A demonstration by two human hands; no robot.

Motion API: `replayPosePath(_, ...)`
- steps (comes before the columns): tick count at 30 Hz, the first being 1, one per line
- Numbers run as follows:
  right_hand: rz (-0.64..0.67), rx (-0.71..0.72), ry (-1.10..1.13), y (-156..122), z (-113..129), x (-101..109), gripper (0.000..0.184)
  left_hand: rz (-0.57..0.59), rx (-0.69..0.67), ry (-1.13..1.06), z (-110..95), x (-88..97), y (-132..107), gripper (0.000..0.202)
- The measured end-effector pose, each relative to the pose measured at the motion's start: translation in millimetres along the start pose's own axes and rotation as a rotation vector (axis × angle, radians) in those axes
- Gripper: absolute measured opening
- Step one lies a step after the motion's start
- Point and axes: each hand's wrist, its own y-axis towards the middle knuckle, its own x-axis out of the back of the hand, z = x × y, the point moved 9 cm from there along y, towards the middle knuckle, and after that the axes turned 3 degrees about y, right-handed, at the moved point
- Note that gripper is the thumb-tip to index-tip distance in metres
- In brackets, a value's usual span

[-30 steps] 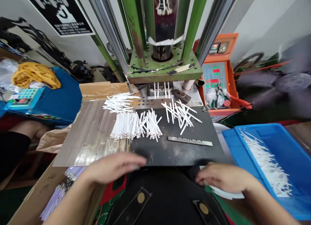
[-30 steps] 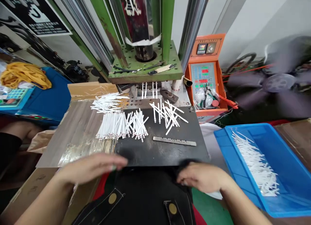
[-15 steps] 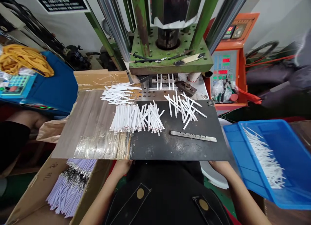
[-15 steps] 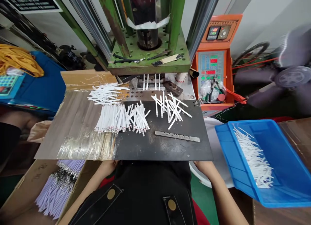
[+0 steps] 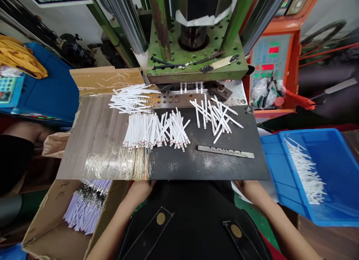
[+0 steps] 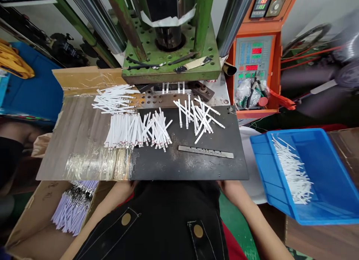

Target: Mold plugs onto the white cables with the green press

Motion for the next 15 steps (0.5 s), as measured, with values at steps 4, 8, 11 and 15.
replayPosePath(4,0.18,0.078,0.21,7.5,62.1,32.3,0.023,0.186,-0.176,-0.103,-63.4,42.7,-30.3,0.027)
replayPosePath(8,-0.283,0.094,-0.032,52.0,69.4,91.8,0.025,-0.181,-0.261,-0.04,-109.1,118.1,-7.8,0.026)
replayPosePath(11,-0.342,0.168,-0.258,79.3,66.5,80.3,0.027,-0.435,-0.12,0.122,-125.4,148.8,24.6,0.02)
replayPosePath(15,-0.307,0.267,-0.151,88.1,75.5,63.0,0.017,-0.521,0.006,0.199,-135.8,155.9,49.8,0.032)
